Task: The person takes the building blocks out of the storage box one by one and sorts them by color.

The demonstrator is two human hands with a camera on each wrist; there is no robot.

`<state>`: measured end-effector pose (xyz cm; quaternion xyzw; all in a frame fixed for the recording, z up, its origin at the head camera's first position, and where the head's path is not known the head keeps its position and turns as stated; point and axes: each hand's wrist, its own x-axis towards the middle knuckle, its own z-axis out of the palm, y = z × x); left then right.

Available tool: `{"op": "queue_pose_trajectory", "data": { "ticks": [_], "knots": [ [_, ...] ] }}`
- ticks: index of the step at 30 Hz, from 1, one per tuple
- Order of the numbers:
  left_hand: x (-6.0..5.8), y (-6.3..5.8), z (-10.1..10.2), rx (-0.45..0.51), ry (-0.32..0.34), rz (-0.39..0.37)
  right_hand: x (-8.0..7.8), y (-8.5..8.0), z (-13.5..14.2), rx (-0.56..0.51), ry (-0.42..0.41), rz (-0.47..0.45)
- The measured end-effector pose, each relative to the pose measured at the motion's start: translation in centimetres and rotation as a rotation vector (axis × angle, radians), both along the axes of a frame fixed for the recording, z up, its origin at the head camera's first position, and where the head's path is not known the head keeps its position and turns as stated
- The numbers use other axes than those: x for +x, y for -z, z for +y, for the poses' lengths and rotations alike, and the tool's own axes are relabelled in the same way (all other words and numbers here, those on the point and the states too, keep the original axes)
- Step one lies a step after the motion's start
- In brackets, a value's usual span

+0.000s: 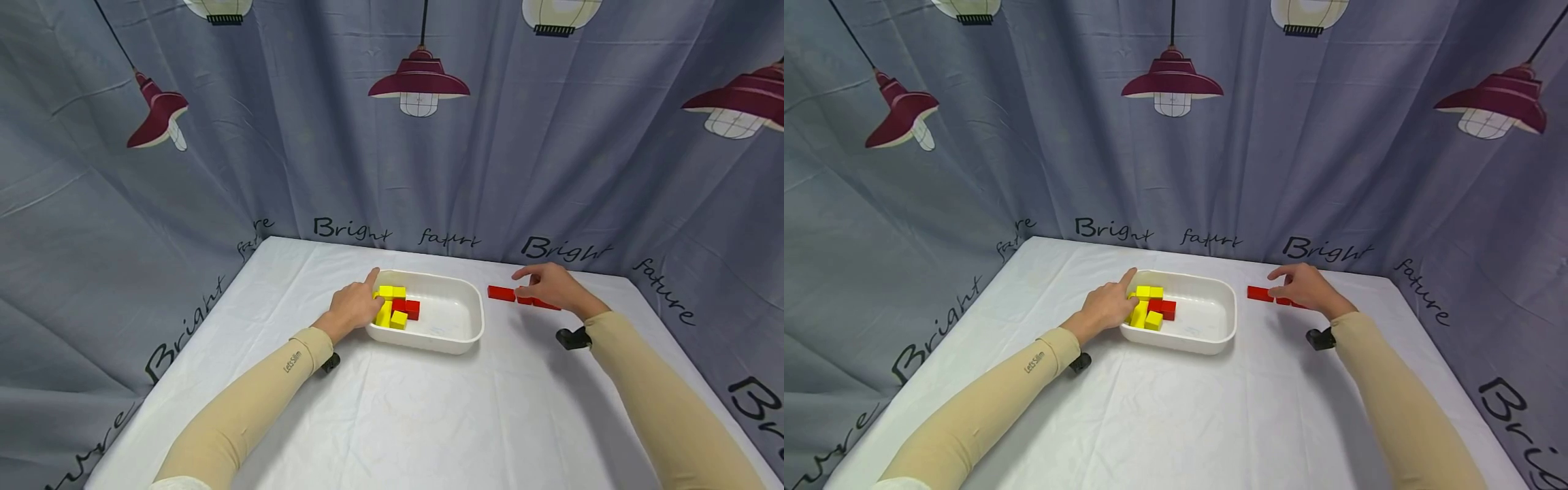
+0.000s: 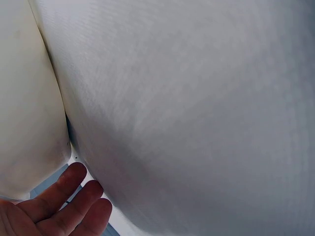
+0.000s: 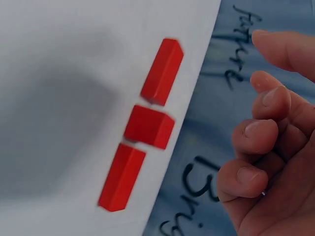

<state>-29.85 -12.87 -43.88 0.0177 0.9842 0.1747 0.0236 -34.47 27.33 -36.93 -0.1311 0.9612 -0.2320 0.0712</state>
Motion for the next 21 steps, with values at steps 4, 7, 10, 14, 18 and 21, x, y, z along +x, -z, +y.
{"op": "queue_pose_trajectory", "data": {
  "ticks": [4, 7, 10, 14, 18, 21],
  "knots": [
    [0.0, 0.0, 0.0, -0.003, 0.001, 0.001, 0.3, -0.6, -1.2, 0.001, -0.024, -0.004],
    [0.0, 0.0, 0.0, -0.008, 0.002, 0.001, 0.5, -0.9, -2.0, -0.003, -0.043, -0.007],
    [0.1, 0.0, -0.1, -0.005, 0.002, 0.001, 0.6, -1.2, -2.8, -0.010, -0.062, -0.015],
    [0.1, 0.0, -0.1, 0.007, 0.003, -0.004, 0.8, -1.2, -3.9, -0.014, -0.096, -0.023],
    [0.0, 0.0, -0.1, 0.006, 0.001, -0.010, 0.9, -1.2, -4.9, -0.003, -0.142, -0.009],
    [0.0, 0.0, -0.1, 0.002, -0.004, -0.012, 1.0, -1.2, -5.8, 0.008, -0.174, -0.007]
  ]
}}
